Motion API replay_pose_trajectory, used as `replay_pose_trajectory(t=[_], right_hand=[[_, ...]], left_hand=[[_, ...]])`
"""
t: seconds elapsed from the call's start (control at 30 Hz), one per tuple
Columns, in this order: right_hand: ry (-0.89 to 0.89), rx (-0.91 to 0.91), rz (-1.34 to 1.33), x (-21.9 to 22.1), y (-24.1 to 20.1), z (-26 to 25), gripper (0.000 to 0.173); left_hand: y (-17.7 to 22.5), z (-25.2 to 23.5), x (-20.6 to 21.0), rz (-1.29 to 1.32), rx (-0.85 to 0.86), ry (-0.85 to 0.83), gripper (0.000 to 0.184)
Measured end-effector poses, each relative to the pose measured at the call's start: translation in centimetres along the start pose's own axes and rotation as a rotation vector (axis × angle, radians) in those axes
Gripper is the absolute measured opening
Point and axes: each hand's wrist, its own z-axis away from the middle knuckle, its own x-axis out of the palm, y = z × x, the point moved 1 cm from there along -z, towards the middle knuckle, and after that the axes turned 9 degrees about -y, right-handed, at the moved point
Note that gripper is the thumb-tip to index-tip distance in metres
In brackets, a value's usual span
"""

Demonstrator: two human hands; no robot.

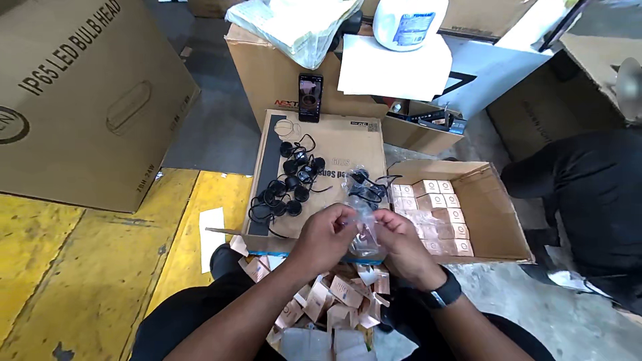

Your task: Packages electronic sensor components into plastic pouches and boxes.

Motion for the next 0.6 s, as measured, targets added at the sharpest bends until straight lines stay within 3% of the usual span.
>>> replay_pose_trajectory(t=[0.03, 0.17, 0.27, 0.4, 0.43, 0.6], right_hand=[[0.005, 0.031, -0.045, 0.1, 0.4, -0.2, 0.015], [0.104, 0.102, -0.201, 0.5, 0.0, -1.2, 0.02], [0.217, -0.004, -0.023, 1.0, -0.2, -1.4, 0.025], [0.196, -0.339, 0.441, 1.6, 0.6, -0.7, 0.074], [0.171, -0.38, 0.506, 2.0, 0.6, -0.5, 0.078], [0.197, -0.397, 0.697, 2.7, 0.8, -0.3, 0.028]], left_hand=[[0.0, 0.0, 0.0, -0.007, 0.031, 0.033, 0.018], [0.0, -0.2, -0.4, -0.042, 0.107, 0.209, 0.016], [-0.4, -0.1, -1.1, -0.117, 0.122, 0.321, 0.017], [-0.6, 0.2, -1.4, -0.381, 0.071, 0.344, 0.02], [-0.6, 0.3, -1.2, -0.445, 0.069, 0.334, 0.02], [-0.7, 0.4, -0.5, -0.623, 0.064, 0.285, 0.014]])
